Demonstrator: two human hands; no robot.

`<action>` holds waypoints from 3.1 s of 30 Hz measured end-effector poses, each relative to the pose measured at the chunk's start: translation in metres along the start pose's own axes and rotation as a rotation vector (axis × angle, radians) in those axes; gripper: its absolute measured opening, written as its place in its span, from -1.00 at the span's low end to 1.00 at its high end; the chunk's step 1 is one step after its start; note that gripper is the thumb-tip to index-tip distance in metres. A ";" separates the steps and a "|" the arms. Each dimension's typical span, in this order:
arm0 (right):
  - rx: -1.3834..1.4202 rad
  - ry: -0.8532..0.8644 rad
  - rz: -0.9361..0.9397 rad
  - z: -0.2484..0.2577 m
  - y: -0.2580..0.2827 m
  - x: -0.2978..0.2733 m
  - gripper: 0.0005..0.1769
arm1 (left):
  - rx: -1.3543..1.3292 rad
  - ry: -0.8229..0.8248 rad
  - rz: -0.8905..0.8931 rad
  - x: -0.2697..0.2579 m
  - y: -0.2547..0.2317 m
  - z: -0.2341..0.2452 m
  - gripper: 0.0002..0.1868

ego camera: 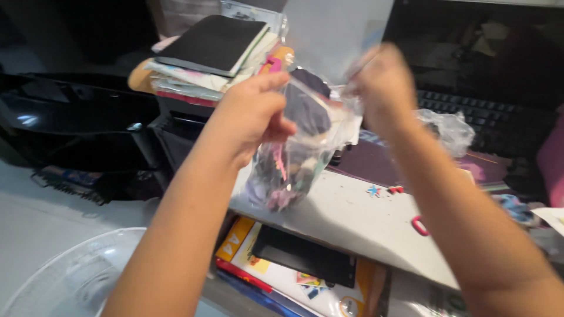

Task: Organize various small items on a cluttered desk into plastic bags and drawers.

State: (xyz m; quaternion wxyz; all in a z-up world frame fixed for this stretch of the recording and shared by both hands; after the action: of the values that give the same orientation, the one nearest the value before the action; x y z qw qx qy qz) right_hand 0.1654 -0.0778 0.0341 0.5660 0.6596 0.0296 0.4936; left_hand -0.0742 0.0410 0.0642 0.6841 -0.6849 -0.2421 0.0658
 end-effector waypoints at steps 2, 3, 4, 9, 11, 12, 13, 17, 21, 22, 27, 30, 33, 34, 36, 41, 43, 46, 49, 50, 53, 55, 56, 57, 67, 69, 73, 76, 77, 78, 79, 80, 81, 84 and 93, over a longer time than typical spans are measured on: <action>0.401 0.039 0.146 0.021 0.069 -0.007 -0.77 | 0.015 -0.008 -0.046 0.017 0.002 -0.014 -0.35; 0.385 0.032 0.147 0.018 0.081 -0.008 -0.77 | 0.004 0.006 -0.049 0.023 0.005 -0.020 -0.35; 0.359 0.066 0.155 0.014 0.093 -0.009 -0.73 | -0.007 0.015 -0.039 0.029 0.007 -0.027 -0.34; -0.552 0.443 -0.038 -0.011 0.077 -0.011 -0.47 | -0.008 0.090 0.024 0.040 0.028 -0.043 -0.37; -1.015 0.629 -0.105 -0.018 0.077 -0.014 -0.40 | -0.002 0.037 0.063 0.035 0.031 -0.043 -0.38; -1.018 0.619 -0.107 -0.017 0.091 -0.019 -0.40 | 0.001 0.046 0.061 0.037 0.035 -0.038 -0.38; -0.969 0.537 -0.107 -0.015 0.105 -0.023 -0.46 | -0.053 0.073 0.027 0.038 0.039 -0.033 -0.37; -0.894 0.248 -0.042 0.015 0.130 -0.042 -0.66 | -0.117 -0.013 0.053 0.037 0.044 -0.017 -0.34; -0.943 0.201 -0.108 0.058 0.077 -0.071 -0.70 | -0.207 0.035 0.021 0.031 0.055 -0.012 -0.32; -0.995 0.239 -0.377 0.065 0.052 -0.082 -0.68 | -0.215 0.042 -0.001 0.029 0.055 -0.012 -0.32; -1.046 0.426 -0.228 0.095 -0.090 -0.160 -0.45 | -0.268 0.065 -0.040 0.019 0.058 -0.024 -0.31; -1.010 0.465 -0.113 0.067 -0.077 -0.179 -0.53 | -0.274 0.074 -0.054 0.015 0.062 -0.031 -0.32; -1.075 0.589 -0.122 0.078 -0.064 -0.186 -0.63 | -0.246 0.073 -0.021 0.007 0.065 -0.032 -0.32; -1.079 0.613 -0.143 0.087 -0.059 -0.190 -0.67 | -0.247 0.067 -0.024 0.005 0.068 -0.030 -0.31; -1.082 0.629 -0.169 0.102 -0.047 -0.201 -0.70 | -0.245 0.069 -0.023 0.001 0.073 -0.025 -0.30; -1.150 0.497 -0.127 0.113 -0.033 -0.249 -0.71 | -0.310 0.055 -0.043 -0.007 0.080 -0.027 -0.30; -1.193 0.462 -0.189 0.112 -0.031 -0.257 -0.70 | -0.314 0.049 -0.043 -0.006 0.085 -0.033 -0.30; -1.228 0.409 -0.252 0.112 -0.035 -0.258 -0.67 | -0.310 0.045 -0.036 -0.006 0.088 -0.041 -0.30; -1.118 0.229 -0.137 0.112 -0.035 -0.231 -0.64 | -0.291 0.062 -0.027 -0.006 0.093 -0.047 -0.30; -1.004 0.074 -0.028 0.112 -0.033 -0.217 -0.61 | -0.280 0.075 -0.019 -0.005 0.095 -0.048 -0.30; -0.588 -0.184 0.067 0.069 0.056 -0.153 -0.71 | -0.283 0.099 -0.027 -0.011 0.089 -0.063 -0.30; -0.333 -0.159 0.069 0.045 0.062 -0.121 -0.65 | -0.252 0.107 -0.030 -0.009 0.088 -0.067 -0.31; -0.085 -0.141 0.065 0.033 0.065 -0.105 -0.58 | -0.223 0.127 -0.030 -0.009 0.088 -0.070 -0.31; -0.078 -0.138 0.062 0.021 0.061 -0.096 -0.58 | -0.220 0.120 -0.027 -0.011 0.078 -0.073 -0.31; -0.851 0.404 0.476 0.016 0.134 -0.108 -0.79 | -0.203 0.119 -0.105 -0.012 0.036 -0.060 -0.34; -0.978 0.452 0.652 0.031 0.142 -0.118 -0.81 | -0.214 0.125 -0.110 -0.015 0.027 -0.059 -0.35; -0.950 0.609 0.279 0.066 0.132 -0.137 -0.57 | -0.215 0.201 -0.104 -0.034 0.008 -0.061 -0.40; -0.872 0.623 0.161 0.087 0.132 -0.155 -0.62 | -0.102 0.256 -0.101 -0.061 -0.005 -0.063 -0.45; -0.803 0.591 0.134 0.094 0.133 -0.162 -0.72 | 0.004 0.259 -0.109 -0.071 -0.009 -0.064 -0.47; -0.801 0.591 0.136 0.093 0.133 -0.173 -0.72 | 0.006 0.258 -0.110 -0.072 -0.001 -0.063 -0.47; -0.852 0.547 0.090 0.092 0.132 -0.185 -0.76 | 0.064 0.261 -0.117 -0.075 0.009 -0.062 -0.53; -0.902 0.502 0.042 0.092 0.131 -0.197 -0.79 | 0.123 0.264 -0.123 -0.078 0.020 -0.061 -0.57; -0.898 0.504 0.042 0.089 0.128 -0.210 -0.79 | 0.124 0.262 -0.120 -0.084 0.030 -0.065 -0.57; -0.846 0.336 -0.089 0.083 0.121 -0.239 -0.79 | 0.188 0.227 0.043 -0.096 0.050 -0.073 -0.62; -0.660 0.249 -0.023 0.080 0.106 -0.259 -0.90 | 0.850 0.069 -0.520 -0.117 0.054 -0.082 -0.83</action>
State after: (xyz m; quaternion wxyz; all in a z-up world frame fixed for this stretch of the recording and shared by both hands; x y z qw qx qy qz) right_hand 0.0328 -0.3279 -0.0330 0.7461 0.3756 -0.0551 0.5470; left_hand -0.1289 -0.0799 -0.0120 0.9041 -0.2641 -0.3339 -0.0366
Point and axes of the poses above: each hand's wrist, its own x-axis towards the middle knuckle, its own z-axis out of the back of the hand, y = z × x, the point moved 1 cm from there along x, towards the middle knuckle, and after that the axes turned 6 degrees about y, right-handed, at the moved point
